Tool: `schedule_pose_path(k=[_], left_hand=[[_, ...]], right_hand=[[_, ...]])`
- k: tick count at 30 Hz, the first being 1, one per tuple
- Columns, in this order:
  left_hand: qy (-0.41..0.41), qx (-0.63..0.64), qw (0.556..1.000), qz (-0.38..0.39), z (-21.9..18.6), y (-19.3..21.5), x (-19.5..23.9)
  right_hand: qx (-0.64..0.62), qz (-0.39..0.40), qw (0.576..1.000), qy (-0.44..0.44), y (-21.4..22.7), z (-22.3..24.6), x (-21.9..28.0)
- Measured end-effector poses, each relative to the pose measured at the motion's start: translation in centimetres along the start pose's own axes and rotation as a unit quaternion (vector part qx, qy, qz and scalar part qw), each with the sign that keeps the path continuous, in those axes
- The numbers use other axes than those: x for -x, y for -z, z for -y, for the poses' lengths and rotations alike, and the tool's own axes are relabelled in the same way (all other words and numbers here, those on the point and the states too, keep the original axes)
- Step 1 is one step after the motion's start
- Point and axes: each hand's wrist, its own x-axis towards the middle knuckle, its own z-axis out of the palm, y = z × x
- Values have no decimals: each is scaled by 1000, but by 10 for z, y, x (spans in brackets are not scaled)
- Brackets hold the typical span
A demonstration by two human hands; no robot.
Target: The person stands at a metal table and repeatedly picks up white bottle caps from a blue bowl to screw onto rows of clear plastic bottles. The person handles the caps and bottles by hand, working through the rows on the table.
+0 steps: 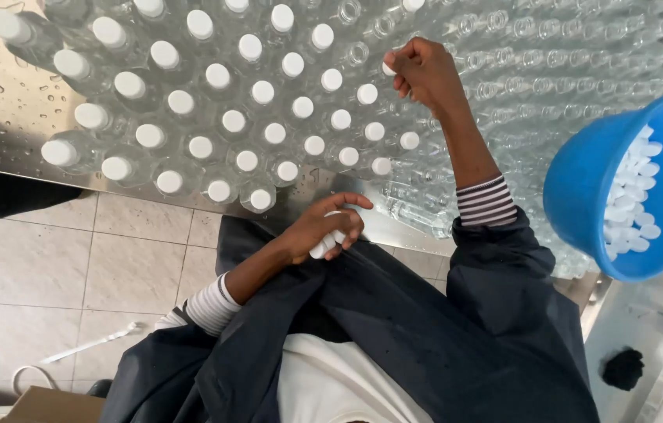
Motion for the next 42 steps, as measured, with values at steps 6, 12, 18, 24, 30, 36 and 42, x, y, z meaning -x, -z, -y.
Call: schedule_pose_path(k=[6,12,18,24,30,36,42], left_hand=[[-26,130,991,36,28,9,-23],[-93,141,986,9,56,22,-26],[-84,71,994,-4,51,5,-18],[-128,69,985,97,81,16,-30],[-52,84,995,20,53,3,-2],[-100,136,986,9,53,14,0],[-82,145,986,26,55,20,-12]], right_hand=[[99,-38,988,113,-4,-16,5],[-52,33,957,282,-42,2,123],[118,73,902,408,-82,-21,189],[-22,-14,963,270,-42,-51,154],[-22,-61,988,140,14,-45,65],[25,6,999,21,12,-22,68],[41,58,997,31,16,-25,61]])
